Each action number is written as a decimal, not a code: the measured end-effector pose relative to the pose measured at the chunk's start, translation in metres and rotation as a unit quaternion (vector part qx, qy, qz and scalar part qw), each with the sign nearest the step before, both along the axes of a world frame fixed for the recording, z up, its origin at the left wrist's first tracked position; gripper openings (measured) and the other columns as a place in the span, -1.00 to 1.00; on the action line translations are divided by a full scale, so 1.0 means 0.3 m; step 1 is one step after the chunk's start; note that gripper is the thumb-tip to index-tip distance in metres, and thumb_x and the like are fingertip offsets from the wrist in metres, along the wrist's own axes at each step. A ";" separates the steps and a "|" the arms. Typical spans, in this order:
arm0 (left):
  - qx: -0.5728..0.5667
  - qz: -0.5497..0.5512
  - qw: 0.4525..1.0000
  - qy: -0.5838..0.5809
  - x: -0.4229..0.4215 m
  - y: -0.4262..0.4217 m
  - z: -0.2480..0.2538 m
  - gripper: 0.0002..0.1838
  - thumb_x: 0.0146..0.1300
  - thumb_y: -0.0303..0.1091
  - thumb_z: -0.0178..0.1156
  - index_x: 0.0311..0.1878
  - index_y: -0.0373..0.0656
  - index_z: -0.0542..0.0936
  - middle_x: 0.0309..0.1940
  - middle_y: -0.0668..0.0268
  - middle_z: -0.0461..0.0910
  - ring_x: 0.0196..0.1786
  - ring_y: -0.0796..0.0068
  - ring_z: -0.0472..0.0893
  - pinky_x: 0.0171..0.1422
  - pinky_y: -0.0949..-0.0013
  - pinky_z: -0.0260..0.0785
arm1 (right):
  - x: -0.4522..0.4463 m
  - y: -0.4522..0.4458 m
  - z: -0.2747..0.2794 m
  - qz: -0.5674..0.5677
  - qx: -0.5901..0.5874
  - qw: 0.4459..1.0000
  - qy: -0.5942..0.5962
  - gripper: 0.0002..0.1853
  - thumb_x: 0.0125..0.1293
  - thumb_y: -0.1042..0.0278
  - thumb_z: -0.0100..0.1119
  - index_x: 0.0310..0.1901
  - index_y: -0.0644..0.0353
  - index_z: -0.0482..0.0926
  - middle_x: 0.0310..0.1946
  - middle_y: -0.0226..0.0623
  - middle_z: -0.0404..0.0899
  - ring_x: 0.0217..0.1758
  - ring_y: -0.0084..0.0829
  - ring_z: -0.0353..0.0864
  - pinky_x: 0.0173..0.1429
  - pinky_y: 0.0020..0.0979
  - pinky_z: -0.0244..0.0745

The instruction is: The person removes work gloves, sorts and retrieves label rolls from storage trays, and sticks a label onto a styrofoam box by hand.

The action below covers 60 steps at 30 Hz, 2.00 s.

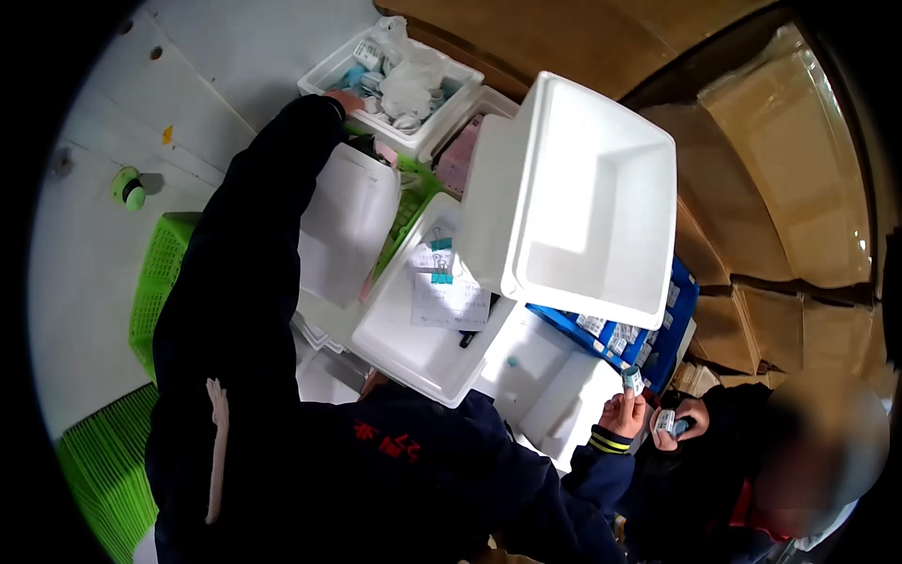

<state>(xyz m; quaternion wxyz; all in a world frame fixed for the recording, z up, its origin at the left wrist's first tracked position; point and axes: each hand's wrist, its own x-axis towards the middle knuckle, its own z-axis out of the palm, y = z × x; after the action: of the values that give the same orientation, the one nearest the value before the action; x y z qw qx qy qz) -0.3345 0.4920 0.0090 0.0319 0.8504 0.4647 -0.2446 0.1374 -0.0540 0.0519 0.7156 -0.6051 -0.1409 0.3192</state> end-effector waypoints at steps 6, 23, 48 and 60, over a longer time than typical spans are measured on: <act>0.060 0.109 0.988 0.095 -0.002 0.003 -0.129 -0.59 0.32 -0.14 -0.19 0.24 0.15 0.25 0.32 0.39 0.13 0.34 0.28 0.17 0.33 -0.14 -0.03 | 0.020 -0.022 -0.031 0.005 0.006 1.000 -0.011 -0.87 0.20 0.54 0.09 -0.40 0.09 0.36 -0.63 -0.42 0.37 -0.65 -0.62 0.30 -0.60 -0.62 0.20; 0.088 0.133 0.856 -0.491 0.113 -0.753 0.085 -0.60 0.24 -0.36 0.04 0.17 -0.05 0.37 -0.06 0.22 0.52 -0.12 0.31 0.56 0.04 0.37 0.37 | 0.178 -0.135 -0.023 0.025 0.074 0.997 0.015 -0.94 0.22 0.48 0.11 -0.35 0.22 0.43 -0.58 -0.38 0.41 -0.57 -0.57 0.34 -0.49 -0.55 0.26; -0.065 0.676 0.303 -0.669 -0.172 -1.090 -0.094 -0.64 0.03 0.02 0.29 -0.32 -0.02 0.45 -0.58 0.48 0.45 -0.58 0.59 0.46 -0.64 0.51 0.25 | 0.128 -0.054 -0.037 0.114 0.062 0.991 0.042 -0.88 0.24 0.41 0.12 -0.39 0.08 0.37 -0.60 -0.45 0.40 -0.58 -0.62 0.34 -0.51 -0.63 0.24; 0.027 0.486 0.269 -0.831 -0.194 -1.065 0.123 -0.67 0.11 -0.55 0.09 -0.02 -0.35 0.39 -0.13 0.14 0.49 -0.10 0.24 0.53 -0.02 0.26 0.45 | 0.104 -0.030 -0.019 0.080 0.050 0.995 0.024 -0.90 0.22 0.39 0.15 -0.37 0.11 0.42 -0.63 -0.47 0.41 -0.61 -0.66 0.35 -0.53 -0.66 0.26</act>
<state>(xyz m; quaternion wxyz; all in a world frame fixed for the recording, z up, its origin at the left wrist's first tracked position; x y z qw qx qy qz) -0.3927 0.1726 0.0459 0.4904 0.2070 0.5184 0.6692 0.1686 -0.0631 0.0463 0.7203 -0.5474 -0.1875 0.3826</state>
